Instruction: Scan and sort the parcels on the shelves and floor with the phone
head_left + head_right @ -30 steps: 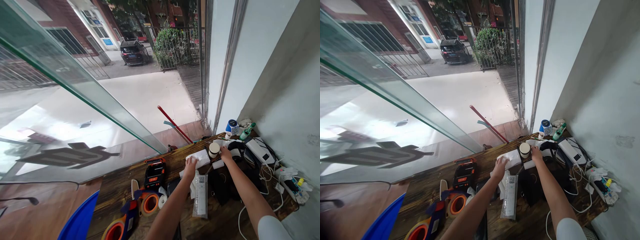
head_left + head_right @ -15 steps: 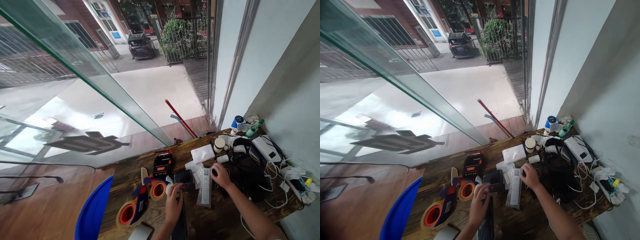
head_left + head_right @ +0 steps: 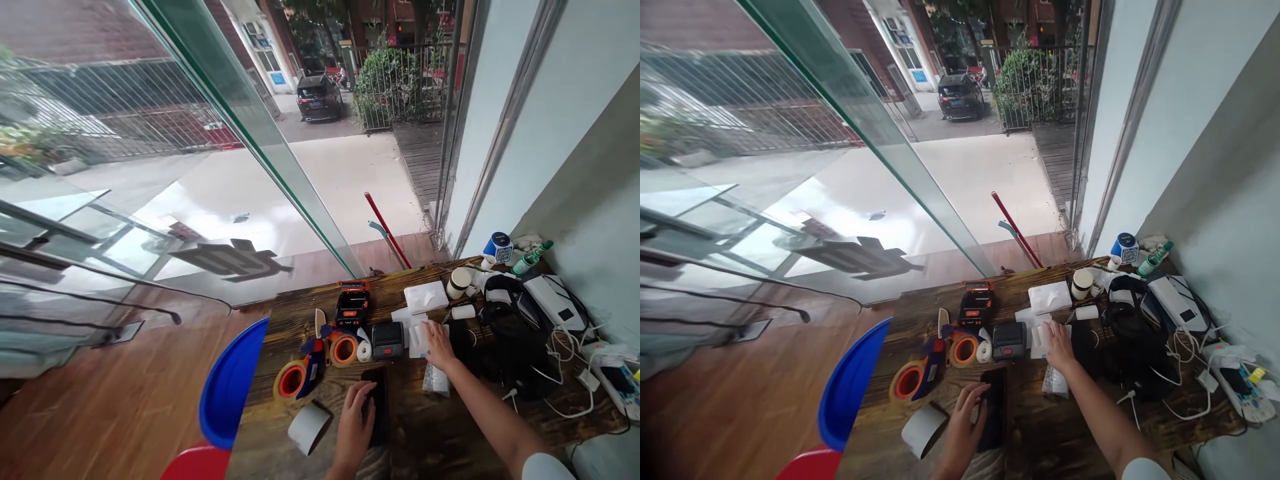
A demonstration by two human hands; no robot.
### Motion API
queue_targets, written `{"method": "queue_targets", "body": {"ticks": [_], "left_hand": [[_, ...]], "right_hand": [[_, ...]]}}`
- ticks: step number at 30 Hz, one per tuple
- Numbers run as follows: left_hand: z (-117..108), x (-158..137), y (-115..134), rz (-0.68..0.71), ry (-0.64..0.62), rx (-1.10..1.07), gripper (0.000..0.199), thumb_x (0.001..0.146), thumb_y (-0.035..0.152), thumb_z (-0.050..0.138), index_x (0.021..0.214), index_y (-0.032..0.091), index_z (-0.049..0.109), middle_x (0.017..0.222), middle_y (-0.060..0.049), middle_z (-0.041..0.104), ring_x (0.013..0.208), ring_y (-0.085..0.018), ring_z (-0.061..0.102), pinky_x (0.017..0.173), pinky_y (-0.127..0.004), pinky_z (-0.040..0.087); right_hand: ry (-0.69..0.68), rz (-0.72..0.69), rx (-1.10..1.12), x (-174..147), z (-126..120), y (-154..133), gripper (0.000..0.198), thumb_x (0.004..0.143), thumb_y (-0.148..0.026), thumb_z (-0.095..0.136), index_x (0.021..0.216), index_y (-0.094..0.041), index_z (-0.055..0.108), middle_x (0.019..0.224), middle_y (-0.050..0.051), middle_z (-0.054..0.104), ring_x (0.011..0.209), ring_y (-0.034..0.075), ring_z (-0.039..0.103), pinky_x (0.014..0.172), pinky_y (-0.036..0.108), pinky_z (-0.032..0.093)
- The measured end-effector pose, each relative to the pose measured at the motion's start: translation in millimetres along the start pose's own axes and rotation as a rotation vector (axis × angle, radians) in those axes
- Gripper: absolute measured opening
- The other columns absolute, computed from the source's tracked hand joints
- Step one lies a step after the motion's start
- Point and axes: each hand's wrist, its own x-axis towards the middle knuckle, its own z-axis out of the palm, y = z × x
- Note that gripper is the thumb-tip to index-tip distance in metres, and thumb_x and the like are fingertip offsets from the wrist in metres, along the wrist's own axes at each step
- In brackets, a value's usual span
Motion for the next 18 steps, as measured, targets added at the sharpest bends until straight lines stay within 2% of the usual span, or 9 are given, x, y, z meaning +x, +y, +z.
{"method": "queue_targets", "body": {"ticks": [3,6,8,13,16,18], "left_hand": [[-2,-12,-6,-0.034,-0.014,0.002,0.032,0.09,0.032,0.044,0.105,0.024,0.072,0.106,-0.011,0.068,0.103,-0.025,0.067,0.092,-0.044,0.057],[-3,-17,-5,-0.055,-0.046,-0.002,0.034,0.089,0.032,0.043,0.107,0.025,0.071,0.108,-0.011,0.067,0.105,-0.025,0.066,0.094,-0.044,0.057],[-4,-18,-3,-0.063,-0.058,-0.004,0.034,0.089,0.032,0.044,0.107,0.025,0.071,0.109,-0.011,0.067,0.106,-0.025,0.066,0.095,-0.044,0.056],[-8,-22,-10,-0.053,-0.041,-0.015,0.033,0.09,0.035,0.043,0.106,0.025,0.07,0.11,-0.011,0.066,0.107,-0.026,0.065,0.091,-0.044,0.058],[-11,-24,-19,-0.037,-0.03,0.027,0.032,0.091,0.034,0.042,0.108,0.024,0.069,0.11,-0.011,0.065,0.104,-0.025,0.066,0.085,-0.042,0.06],[-11,-15,-21,-0.03,-0.057,0.162,0.032,0.091,0.031,0.043,0.112,0.023,0.066,0.113,-0.011,0.064,0.107,-0.026,0.065,0.091,-0.043,0.058]], "right_hand": [[-0.024,-0.013,-0.021,6,-3,0,0.06,0.083,-0.026,0.073,0.138,-0.021,0.051,0.142,0.013,0.051,0.125,0.033,0.051,0.105,0.054,0.041],[-0.03,0.011,-0.027,19,-4,-1,0.036,0.09,-0.036,0.069,0.121,-0.019,0.062,0.128,0.009,0.06,0.118,0.03,0.055,0.099,0.052,0.046],[-0.007,0.044,-0.016,25,-4,0,0.032,0.091,-0.039,0.067,0.114,-0.018,0.064,0.121,0.008,0.063,0.114,0.029,0.057,0.097,0.05,0.047],[0.1,0.083,0.059,17,0,4,0.044,0.087,-0.04,0.07,0.124,-0.019,0.059,0.123,0.009,0.062,0.117,0.03,0.055,0.102,0.052,0.042],[0.153,0.079,0.121,4,4,7,0.066,0.077,-0.034,0.078,0.135,-0.019,0.051,0.126,0.012,0.063,0.121,0.034,0.053,0.107,0.054,0.038],[0.198,0.079,0.167,-5,7,7,0.08,0.072,-0.029,0.079,0.143,-0.018,0.044,0.132,0.015,0.06,0.125,0.037,0.05,0.111,0.056,0.036]]}}
